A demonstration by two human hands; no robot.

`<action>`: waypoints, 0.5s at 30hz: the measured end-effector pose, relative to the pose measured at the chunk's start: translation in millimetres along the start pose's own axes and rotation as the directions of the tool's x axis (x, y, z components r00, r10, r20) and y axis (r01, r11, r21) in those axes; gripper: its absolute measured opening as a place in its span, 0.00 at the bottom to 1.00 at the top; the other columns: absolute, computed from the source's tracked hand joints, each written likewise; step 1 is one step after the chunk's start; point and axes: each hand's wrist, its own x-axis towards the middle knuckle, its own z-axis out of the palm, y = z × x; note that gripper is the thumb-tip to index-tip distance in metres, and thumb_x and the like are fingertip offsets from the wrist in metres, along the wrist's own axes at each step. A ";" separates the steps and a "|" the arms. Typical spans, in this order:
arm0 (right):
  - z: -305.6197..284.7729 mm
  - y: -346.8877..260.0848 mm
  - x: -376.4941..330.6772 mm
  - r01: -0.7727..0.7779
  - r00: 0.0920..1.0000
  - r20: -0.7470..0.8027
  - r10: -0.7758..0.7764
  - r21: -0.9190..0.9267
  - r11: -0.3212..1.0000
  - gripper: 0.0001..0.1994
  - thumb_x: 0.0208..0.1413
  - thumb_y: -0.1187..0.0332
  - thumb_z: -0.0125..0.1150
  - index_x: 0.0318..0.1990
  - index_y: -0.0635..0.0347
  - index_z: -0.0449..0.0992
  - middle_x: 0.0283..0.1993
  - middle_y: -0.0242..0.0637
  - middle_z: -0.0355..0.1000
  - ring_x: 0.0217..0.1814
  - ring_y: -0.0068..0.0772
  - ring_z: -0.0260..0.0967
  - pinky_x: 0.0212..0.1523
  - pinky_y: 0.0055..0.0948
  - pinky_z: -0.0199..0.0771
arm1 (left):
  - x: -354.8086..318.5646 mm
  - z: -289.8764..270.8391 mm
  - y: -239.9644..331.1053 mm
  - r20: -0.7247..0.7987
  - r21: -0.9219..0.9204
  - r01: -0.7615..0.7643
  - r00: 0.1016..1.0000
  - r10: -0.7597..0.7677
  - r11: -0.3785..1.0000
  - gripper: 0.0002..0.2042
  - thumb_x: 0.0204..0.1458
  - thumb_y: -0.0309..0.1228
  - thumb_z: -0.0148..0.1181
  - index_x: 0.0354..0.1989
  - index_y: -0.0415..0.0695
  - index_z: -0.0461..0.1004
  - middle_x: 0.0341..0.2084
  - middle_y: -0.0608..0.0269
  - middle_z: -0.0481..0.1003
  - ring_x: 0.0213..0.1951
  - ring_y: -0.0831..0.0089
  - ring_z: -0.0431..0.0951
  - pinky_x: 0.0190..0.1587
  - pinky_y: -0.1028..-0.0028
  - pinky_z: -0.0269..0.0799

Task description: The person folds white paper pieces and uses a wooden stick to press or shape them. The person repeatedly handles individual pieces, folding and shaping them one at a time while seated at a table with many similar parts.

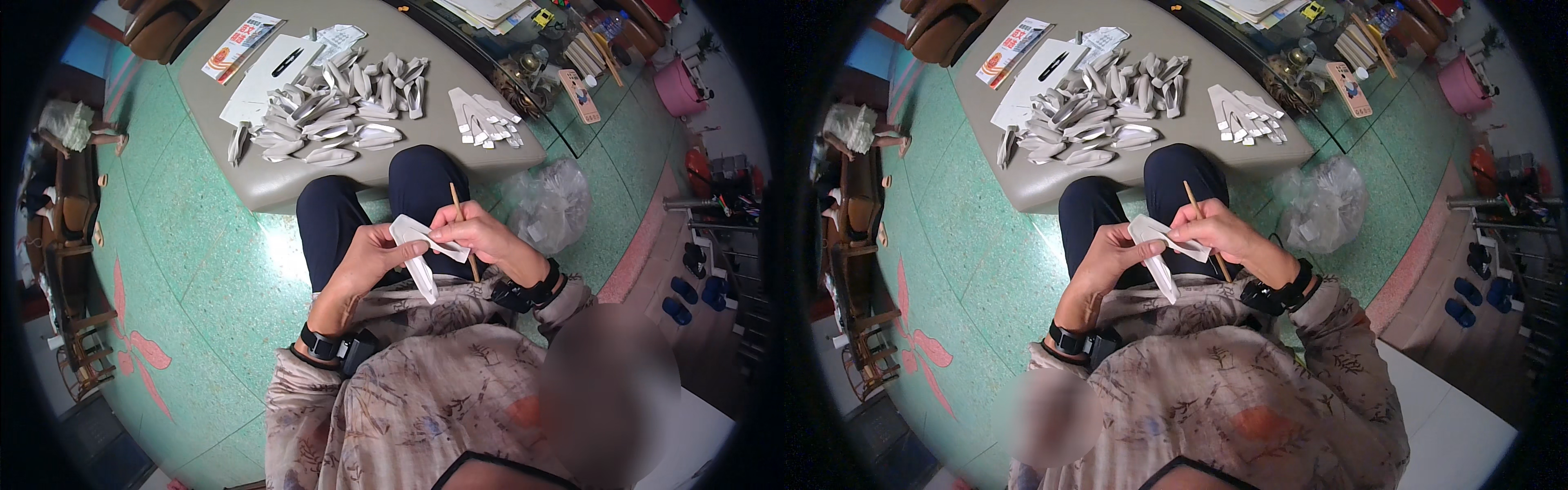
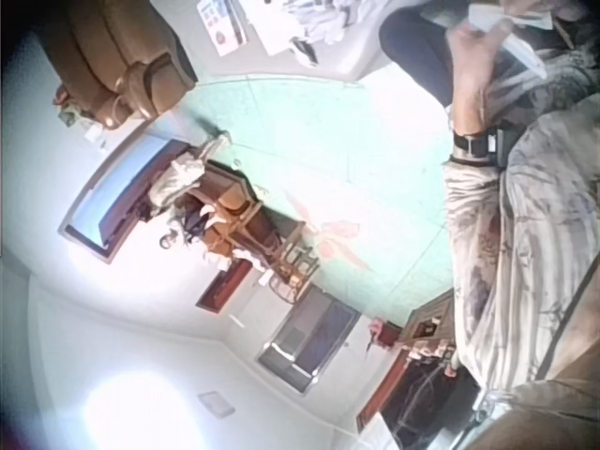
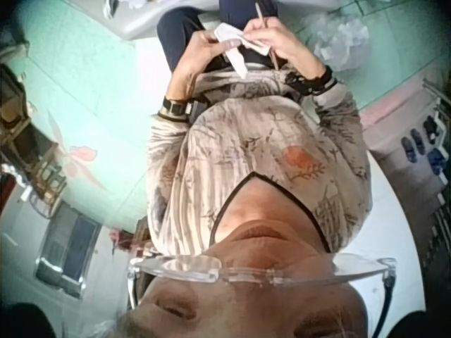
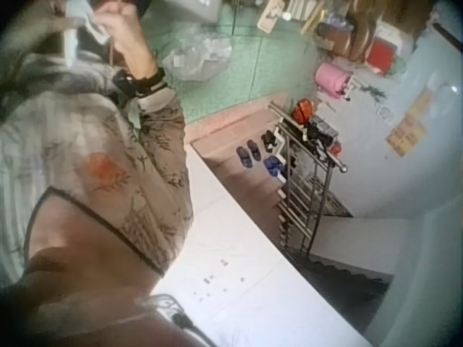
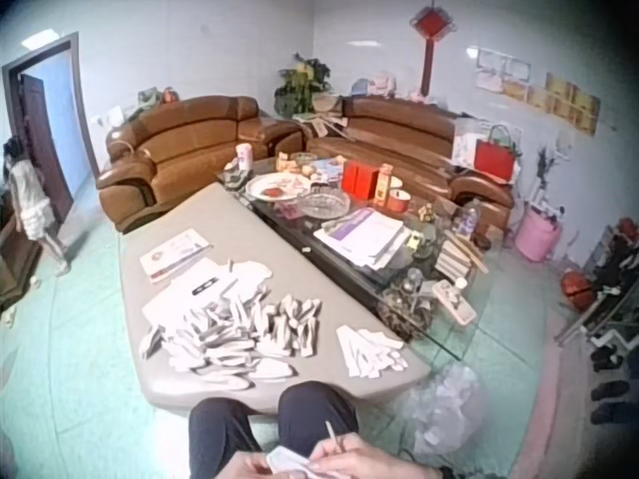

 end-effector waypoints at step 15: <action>6.8 10.0 -14.3 0.083 0.988 -0.119 -0.101 -0.152 0.985 0.06 0.53 0.71 0.61 0.32 0.65 0.74 0.24 0.26 0.69 0.21 0.11 0.60 0.18 0.14 0.52 | -7.9 8.0 -5.0 -0.104 -0.099 -0.057 0.993 0.046 0.994 0.08 0.51 0.30 0.63 0.34 0.37 0.78 0.26 0.69 0.77 0.27 0.85 0.71 0.31 0.82 0.66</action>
